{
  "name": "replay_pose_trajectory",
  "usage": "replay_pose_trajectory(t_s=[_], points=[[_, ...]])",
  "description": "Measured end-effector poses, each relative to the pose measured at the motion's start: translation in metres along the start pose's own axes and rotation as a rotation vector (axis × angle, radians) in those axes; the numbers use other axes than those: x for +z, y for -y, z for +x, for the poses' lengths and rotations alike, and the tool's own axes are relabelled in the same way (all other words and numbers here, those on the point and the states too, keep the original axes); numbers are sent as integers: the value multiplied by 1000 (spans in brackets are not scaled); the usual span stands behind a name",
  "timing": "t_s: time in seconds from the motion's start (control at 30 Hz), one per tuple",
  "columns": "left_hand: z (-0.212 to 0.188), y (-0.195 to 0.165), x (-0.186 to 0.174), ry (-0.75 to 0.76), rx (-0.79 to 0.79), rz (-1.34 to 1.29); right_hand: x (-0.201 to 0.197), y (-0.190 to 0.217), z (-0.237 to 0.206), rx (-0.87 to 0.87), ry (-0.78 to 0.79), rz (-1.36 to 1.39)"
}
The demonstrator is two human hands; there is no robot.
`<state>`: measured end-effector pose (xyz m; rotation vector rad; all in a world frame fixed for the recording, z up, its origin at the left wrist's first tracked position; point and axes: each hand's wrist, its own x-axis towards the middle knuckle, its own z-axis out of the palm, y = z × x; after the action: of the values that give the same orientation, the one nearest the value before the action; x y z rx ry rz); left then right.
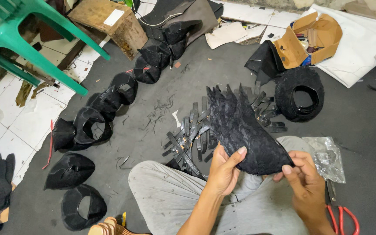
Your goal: The person sits on the floor of a workshop surrounded by black shoe upper components and inspects them one at a time, turning each piece over in their hands and placing it with others on the floor. They occasionally pick up a new component from the pile and continue handling and arranging the pieces.
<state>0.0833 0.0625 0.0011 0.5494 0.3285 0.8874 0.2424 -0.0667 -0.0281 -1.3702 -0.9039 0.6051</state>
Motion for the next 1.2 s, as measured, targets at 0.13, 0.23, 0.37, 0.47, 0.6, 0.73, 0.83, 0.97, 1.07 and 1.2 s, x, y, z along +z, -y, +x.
replay_pose_trajectory(t_s=[0.13,0.23,0.37,0.47,0.6,0.73,0.83,0.97,1.07,1.2], points=[[-1,0,-2,-3,-10,26,-3,-1,-1,33,21,73],[0,1,-3,-3,-18,22,-4,-1,0,26,43,127],[0,0,-2,1,-27,10,-5,-2,2,39,29,272],[-2,-4,0,37,-22,47,-5,-4,2,55,32,284],[-6,-8,0,101,-48,-76,-4,-6,2,50,47,316],[-6,-6,-3,97,-63,-116,-3,-7,0,45,54,307],[-3,0,-8,52,-17,5,-3,-8,0,9,61,287],[-2,6,-16,9,-21,39,-2,-8,0,-45,63,304],[-1,7,-21,6,-24,22,-2,-6,-3,-83,49,238],[0,8,-23,62,-1,-45,-2,-2,-7,-109,31,136]])
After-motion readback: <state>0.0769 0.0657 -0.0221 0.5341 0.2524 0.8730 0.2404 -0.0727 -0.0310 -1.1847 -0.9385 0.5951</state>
